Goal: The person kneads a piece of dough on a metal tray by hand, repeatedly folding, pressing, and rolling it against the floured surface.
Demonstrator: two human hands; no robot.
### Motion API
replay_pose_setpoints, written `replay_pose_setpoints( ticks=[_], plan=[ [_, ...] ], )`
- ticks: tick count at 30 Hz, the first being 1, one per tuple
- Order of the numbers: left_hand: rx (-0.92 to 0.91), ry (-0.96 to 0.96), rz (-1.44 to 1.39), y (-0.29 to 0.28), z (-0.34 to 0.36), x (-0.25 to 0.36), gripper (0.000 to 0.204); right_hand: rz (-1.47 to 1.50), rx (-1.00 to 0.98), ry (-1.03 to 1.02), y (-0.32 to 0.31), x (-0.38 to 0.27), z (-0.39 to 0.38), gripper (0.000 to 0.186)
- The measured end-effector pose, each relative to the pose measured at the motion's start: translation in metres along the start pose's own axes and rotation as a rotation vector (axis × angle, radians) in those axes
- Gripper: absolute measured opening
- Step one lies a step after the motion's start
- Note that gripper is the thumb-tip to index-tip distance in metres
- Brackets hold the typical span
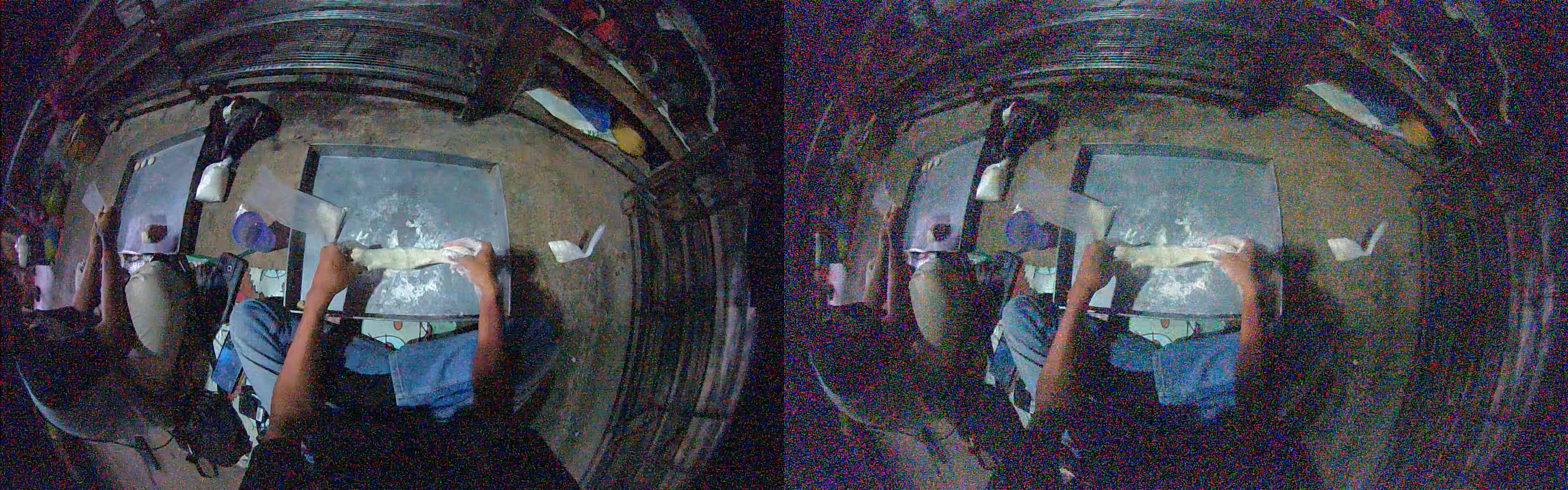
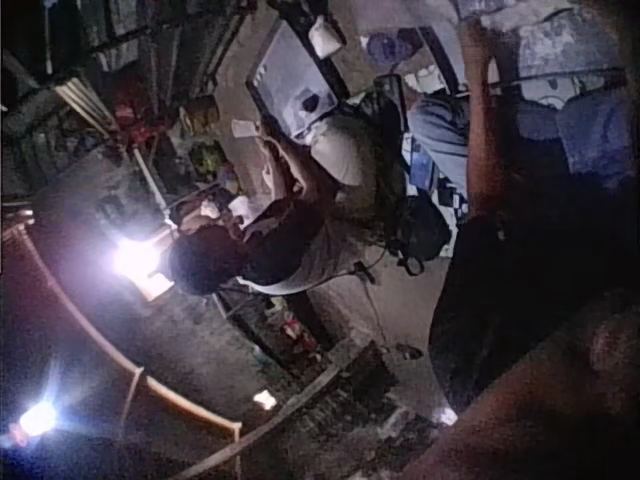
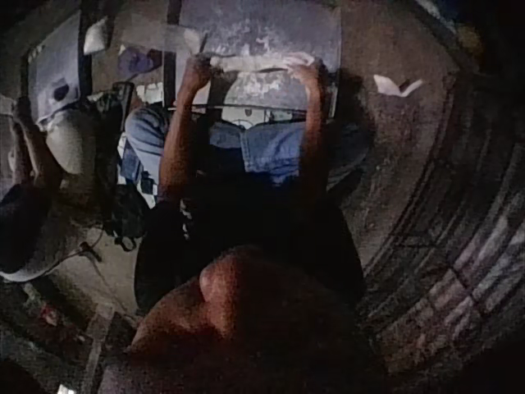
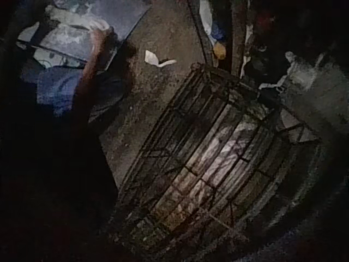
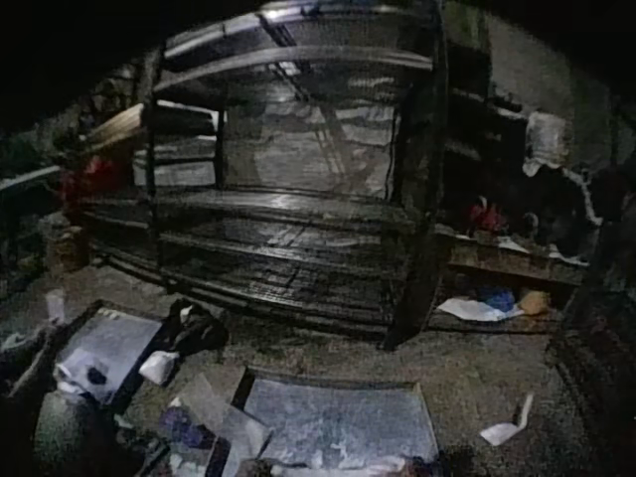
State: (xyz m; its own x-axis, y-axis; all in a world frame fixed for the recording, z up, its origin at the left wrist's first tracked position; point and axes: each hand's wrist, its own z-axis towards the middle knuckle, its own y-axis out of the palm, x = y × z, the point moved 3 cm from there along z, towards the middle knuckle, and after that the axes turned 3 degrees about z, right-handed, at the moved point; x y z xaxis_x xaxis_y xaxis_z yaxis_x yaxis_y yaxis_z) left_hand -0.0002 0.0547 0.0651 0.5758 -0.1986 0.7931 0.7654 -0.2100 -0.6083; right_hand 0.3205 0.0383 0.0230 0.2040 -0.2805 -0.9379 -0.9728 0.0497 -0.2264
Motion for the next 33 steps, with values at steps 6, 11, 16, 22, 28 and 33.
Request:
replay_pose_setpoints(
  ticks=[6, 11, 16, 22, 28, 33],
  plan=[
    [-0.020, 0.043, -0.096, 0.004, -0.003, -0.022, 0.025, -0.035, -0.027, -0.005, -0.002, -0.019, -0.008, 0.024],
    [-0.097, 0.021, -0.025, 0.038, -0.005, -0.039, 0.028, -0.354, 0.059, -0.194, 0.019, 0.009, 0.004, 0.029],
    [-0.104, 0.114, 0.072, 0.036, -0.003, -0.035, 0.033, -0.475, -0.134, -0.266, 0.068, -0.032, -0.028, 0.040],
    [-0.098, -0.001, 0.167, 0.037, -0.012, -0.022, 0.039, -0.812, 0.001, -0.436, 0.065, -0.058, -0.037, 0.060],
    [-0.064, 0.029, 0.122, 0.034, -0.016, 0.000, 0.029, -0.796, 0.070, -0.115, 0.065, -0.006, -0.005, 0.064],
    [0.021, 0.267, -0.016, 0.052, -0.014, 0.007, 0.021, -0.562, 0.322, -0.017, 0.044, 0.045, 0.027, 0.038]
  ],
)
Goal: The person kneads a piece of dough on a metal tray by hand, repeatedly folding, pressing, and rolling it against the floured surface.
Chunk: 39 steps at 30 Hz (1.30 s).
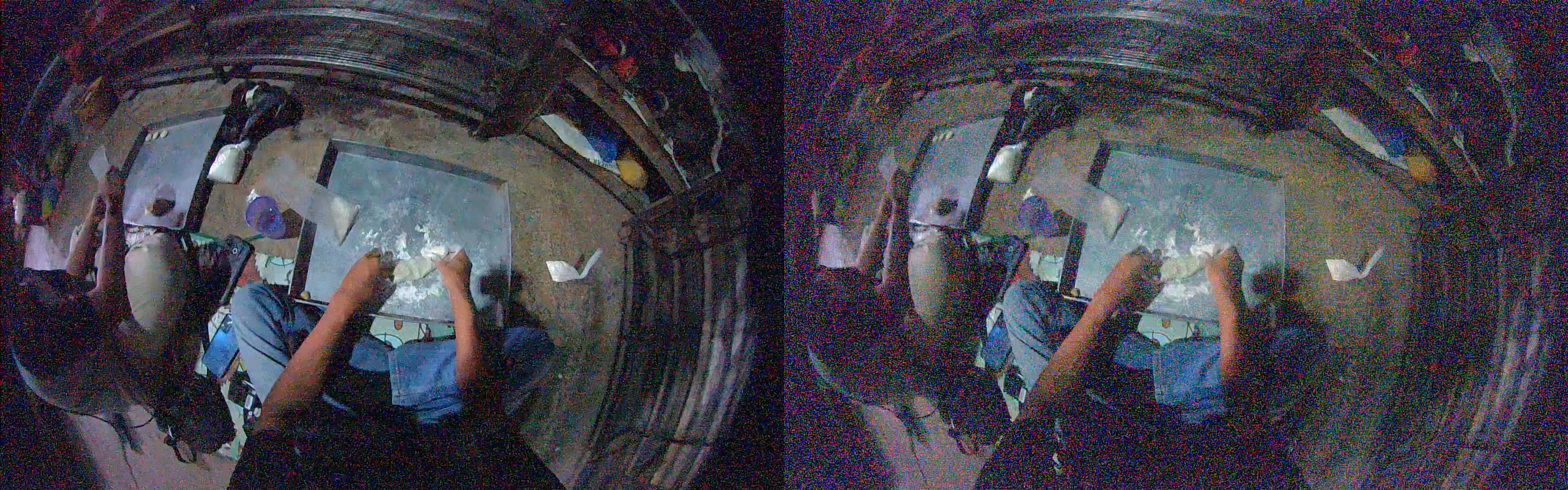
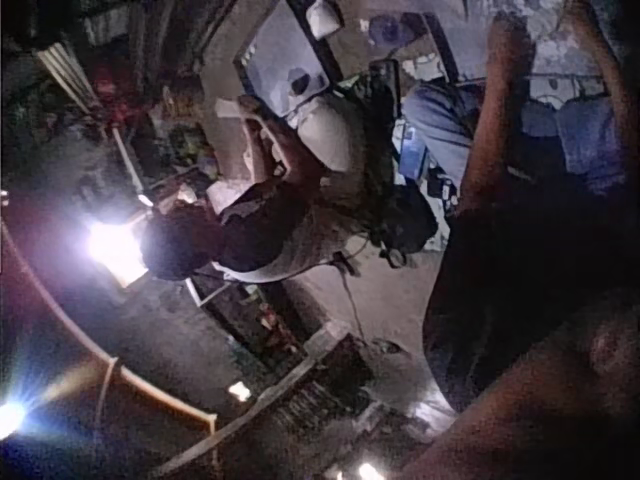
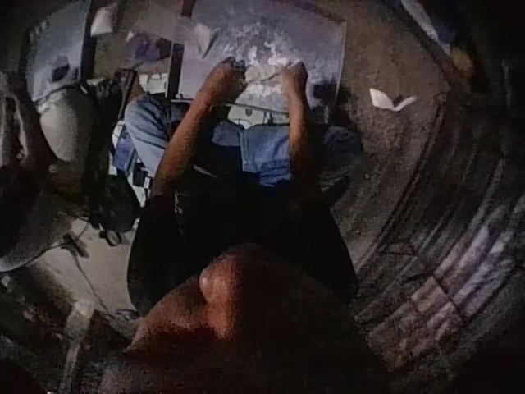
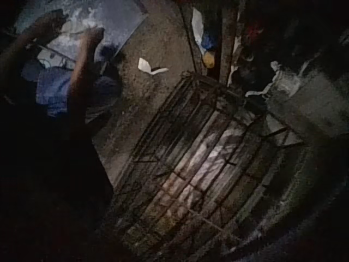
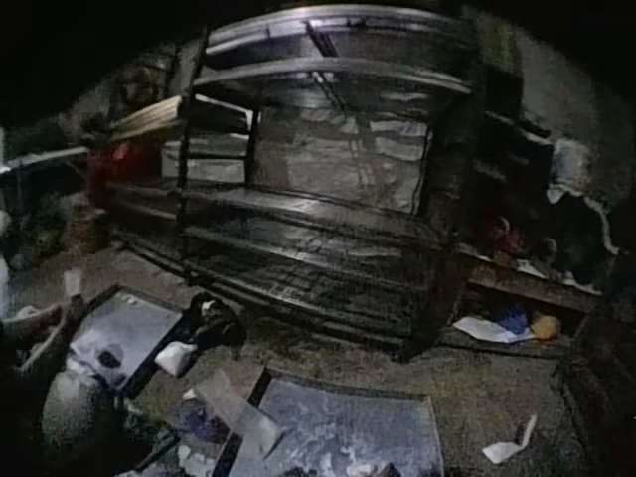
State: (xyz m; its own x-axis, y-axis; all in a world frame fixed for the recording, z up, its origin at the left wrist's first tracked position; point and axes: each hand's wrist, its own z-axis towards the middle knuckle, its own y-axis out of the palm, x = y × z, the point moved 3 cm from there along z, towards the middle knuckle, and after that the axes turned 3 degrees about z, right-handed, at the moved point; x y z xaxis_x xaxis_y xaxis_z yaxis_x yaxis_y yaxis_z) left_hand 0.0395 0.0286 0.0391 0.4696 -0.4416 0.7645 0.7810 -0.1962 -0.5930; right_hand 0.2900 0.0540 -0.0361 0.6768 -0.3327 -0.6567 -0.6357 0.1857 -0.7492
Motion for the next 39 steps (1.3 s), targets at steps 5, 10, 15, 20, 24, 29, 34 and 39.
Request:
replay_pose_setpoints(
  ticks=[5, 10, 15, 20, 24, 29, 34, 39],
  plan=[
    [-0.263, -0.302, 0.099, 0.003, 0.005, -0.009, 0.021, 0.225, -0.035, -0.229, -0.014, -0.045, -0.018, 0.023],
    [-0.218, -0.383, 0.043, -0.001, 0.003, -0.039, 0.026, -0.087, -0.106, -0.712, -0.009, -0.099, -0.077, 0.024],
    [-0.225, -0.210, 0.116, 0.024, -0.008, -0.086, 0.021, -0.260, -0.379, -0.677, 0.022, -0.090, -0.107, 0.029],
    [-0.165, -0.107, 0.200, 0.018, -0.002, -0.072, 0.020, -0.288, -0.443, -0.563, 0.033, -0.093, -0.108, 0.030],
    [-0.243, -0.251, 0.332, 0.024, -0.011, -0.068, 0.028, -0.110, -0.610, -0.483, -0.007, -0.109, -0.088, 0.035],
    [-0.173, -0.158, 0.197, 0.021, 0.002, -0.004, 0.037, -0.061, -0.347, -0.675, -0.031, -0.107, -0.070, 0.045],
    [-0.117, -0.057, 0.576, 0.063, -0.007, -0.026, 0.058, -0.202, -0.185, -0.730, -0.003, -0.094, -0.066, 0.051],
    [-0.170, -0.227, 0.590, 0.051, 0.005, -0.004, 0.063, -0.128, -0.277, -0.487, -0.024, -0.110, -0.057, 0.036]
  ],
)
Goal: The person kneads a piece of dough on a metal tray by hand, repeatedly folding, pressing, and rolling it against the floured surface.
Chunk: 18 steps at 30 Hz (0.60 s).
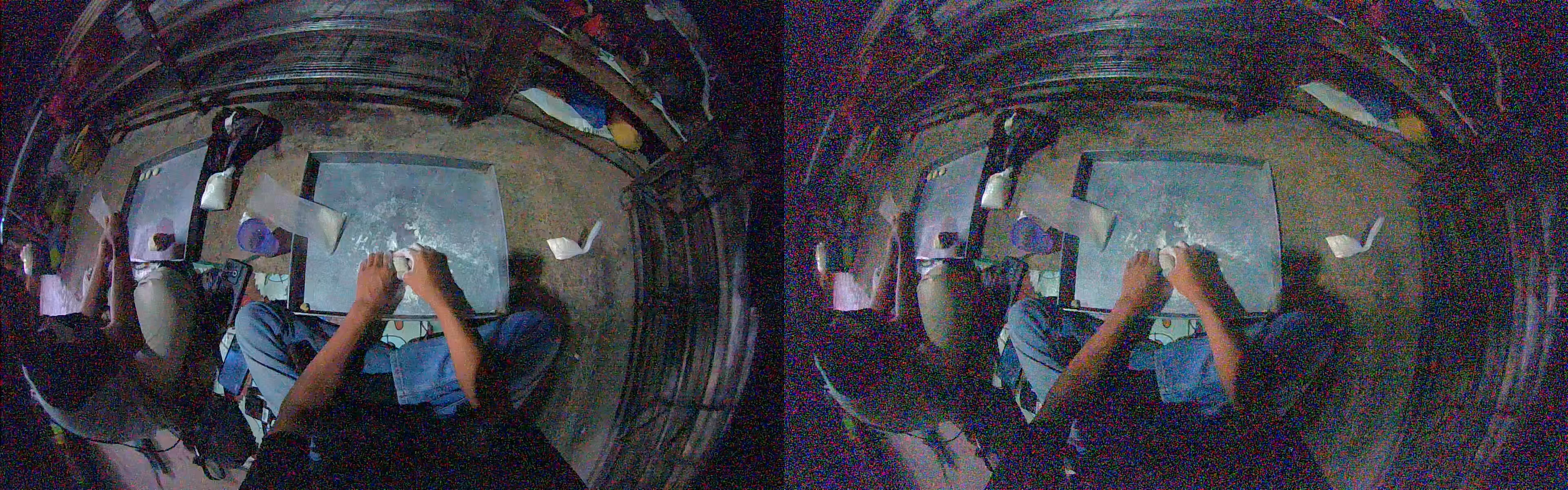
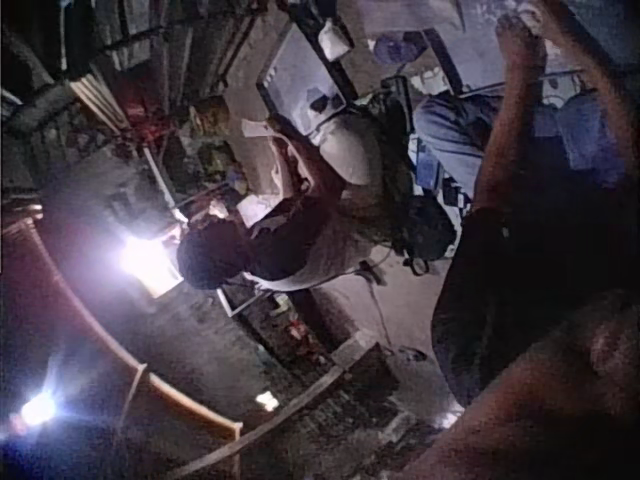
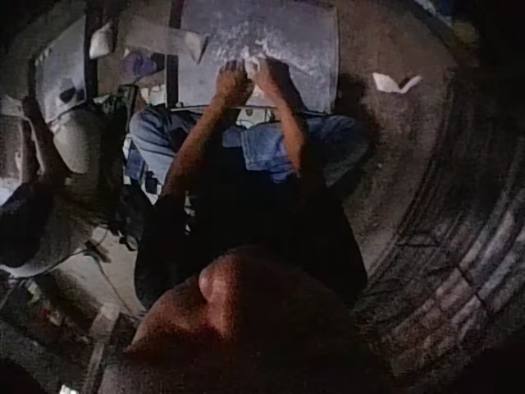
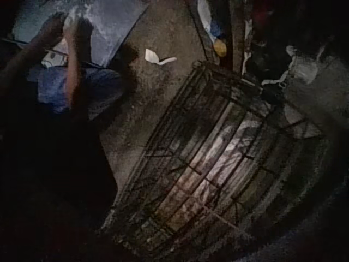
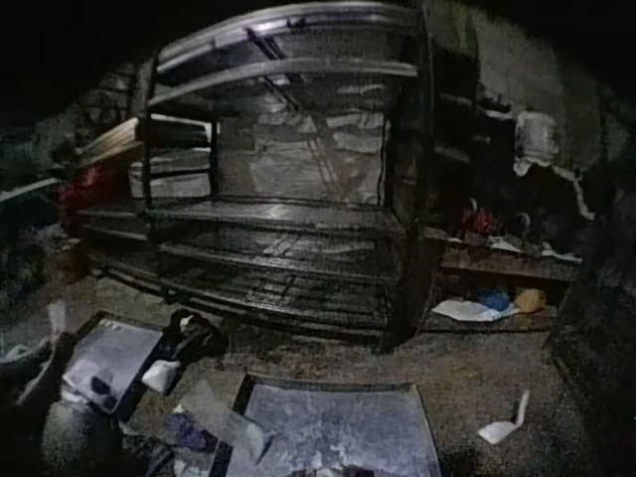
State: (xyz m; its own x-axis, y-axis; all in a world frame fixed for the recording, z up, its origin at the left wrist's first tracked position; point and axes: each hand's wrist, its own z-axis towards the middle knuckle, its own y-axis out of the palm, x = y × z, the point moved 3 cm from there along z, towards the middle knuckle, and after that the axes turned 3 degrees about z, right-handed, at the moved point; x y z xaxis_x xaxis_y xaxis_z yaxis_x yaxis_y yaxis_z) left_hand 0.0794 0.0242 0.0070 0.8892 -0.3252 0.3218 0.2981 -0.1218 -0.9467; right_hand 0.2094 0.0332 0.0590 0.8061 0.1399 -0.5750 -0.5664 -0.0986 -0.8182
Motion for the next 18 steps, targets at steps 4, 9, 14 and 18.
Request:
replay_pose_setpoints(
  ticks=[4, 9, 14, 18],
  plan=[
    [-0.050, 0.009, -0.518, -0.010, 0.005, 0.006, 0.045, 0.243, -0.137, 0.208, -0.020, 0.010, 0.002, 0.039],
    [0.019, -0.299, -1.143, -0.016, 0.003, -0.005, 0.019, 0.644, 0.120, -0.002, -0.003, 0.039, 0.010, 0.043],
    [-0.112, -0.271, -1.553, -0.020, 0.013, -0.008, 0.040, 0.425, 0.097, 0.064, -0.006, 0.020, 0.005, 0.043],
    [0.039, -0.157, -1.342, 0.003, 0.018, -0.031, 0.042, 0.517, -0.008, 0.194, 0.010, 0.008, 0.004, 0.041]
  ],
)
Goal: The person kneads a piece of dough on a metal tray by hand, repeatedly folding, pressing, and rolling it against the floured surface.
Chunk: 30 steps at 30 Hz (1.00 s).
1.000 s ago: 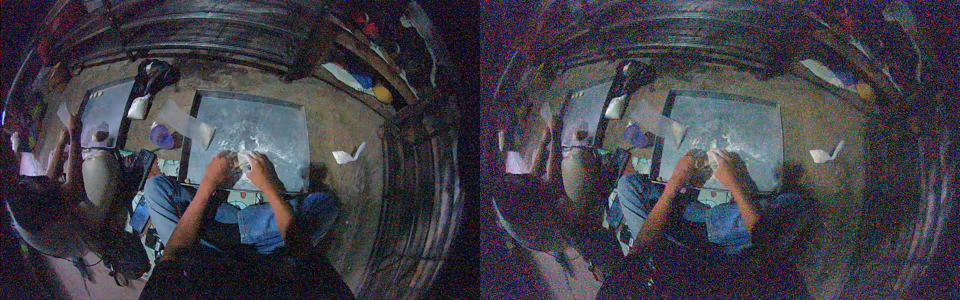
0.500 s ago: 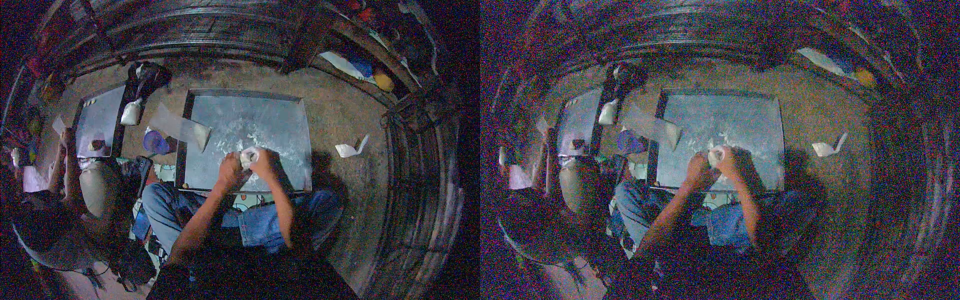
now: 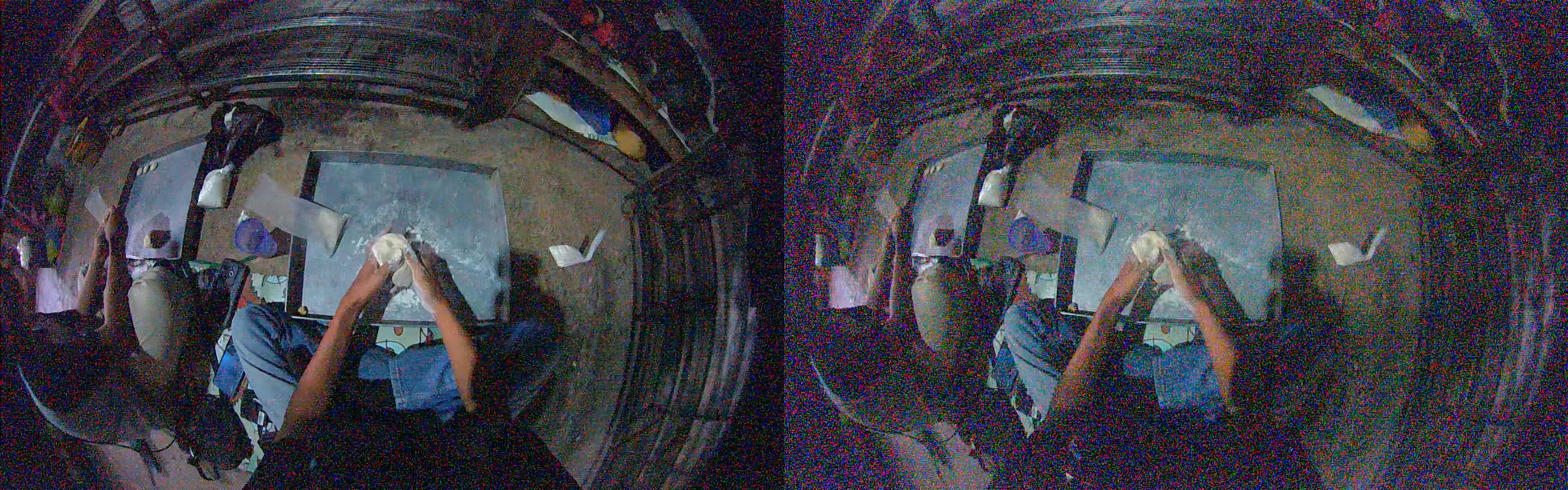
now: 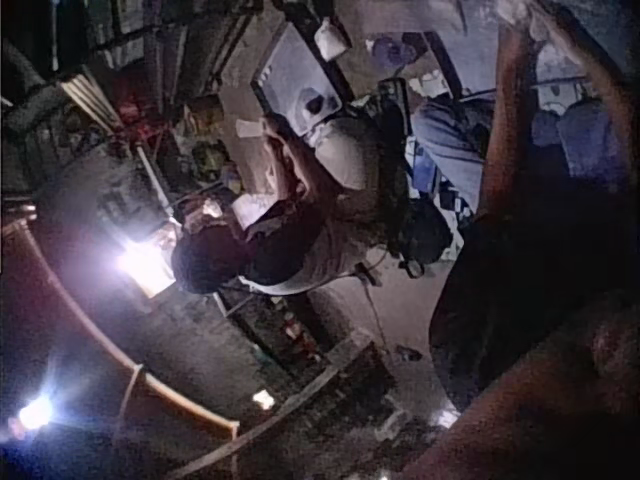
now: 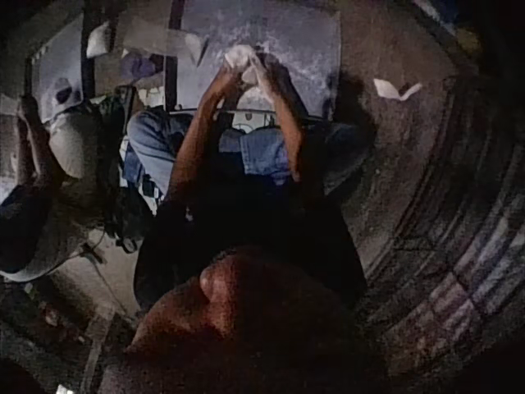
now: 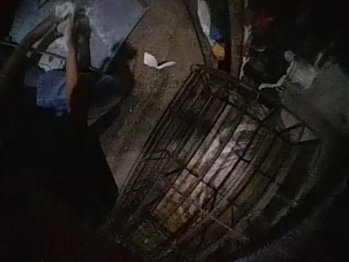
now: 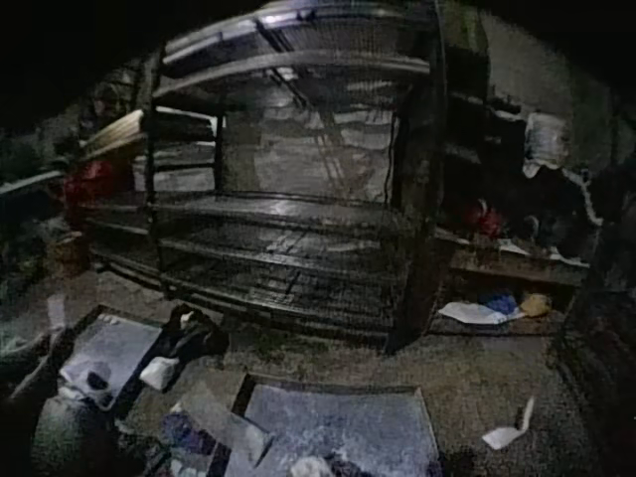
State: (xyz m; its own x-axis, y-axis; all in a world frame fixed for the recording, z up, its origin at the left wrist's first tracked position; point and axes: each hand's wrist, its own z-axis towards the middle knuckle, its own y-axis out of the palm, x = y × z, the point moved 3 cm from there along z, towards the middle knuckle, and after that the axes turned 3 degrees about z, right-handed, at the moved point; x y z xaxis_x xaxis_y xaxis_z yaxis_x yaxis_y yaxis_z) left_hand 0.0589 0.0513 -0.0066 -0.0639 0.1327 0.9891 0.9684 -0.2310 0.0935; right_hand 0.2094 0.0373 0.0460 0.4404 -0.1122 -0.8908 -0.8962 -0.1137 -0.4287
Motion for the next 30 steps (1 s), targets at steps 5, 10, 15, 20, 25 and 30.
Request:
replay_pose_setpoints(
  ticks=[5, 10, 15, 20, 25, 30],
  plan=[
    [0.190, 0.007, 0.253, -0.001, -0.001, 0.009, 0.033, -0.190, 0.193, -0.157, 0.035, 0.062, 0.010, 0.035],
    [0.126, 0.051, 0.070, 0.001, -0.013, 0.021, 0.019, -0.752, 0.029, -0.239, 0.024, 0.035, 0.004, 0.028],
    [0.081, -0.191, 0.022, 0.012, -0.018, 0.050, 0.018, -0.488, 0.248, 0.098, 0.000, 0.036, 0.010, 0.035],
    [0.101, -0.125, 0.015, 0.019, -0.023, 0.066, 0.021, -0.391, 0.397, 0.114, -0.016, 0.040, 0.012, 0.042],
    [-0.067, -0.360, 0.010, 0.035, -0.034, 0.065, 0.027, -0.445, 0.392, 0.155, -0.013, 0.062, 0.015, 0.050],
    [0.086, -0.029, 0.225, 0.017, -0.030, 0.063, 0.030, -0.311, 0.278, 0.042, -0.006, 0.050, 0.015, 0.051]
  ],
)
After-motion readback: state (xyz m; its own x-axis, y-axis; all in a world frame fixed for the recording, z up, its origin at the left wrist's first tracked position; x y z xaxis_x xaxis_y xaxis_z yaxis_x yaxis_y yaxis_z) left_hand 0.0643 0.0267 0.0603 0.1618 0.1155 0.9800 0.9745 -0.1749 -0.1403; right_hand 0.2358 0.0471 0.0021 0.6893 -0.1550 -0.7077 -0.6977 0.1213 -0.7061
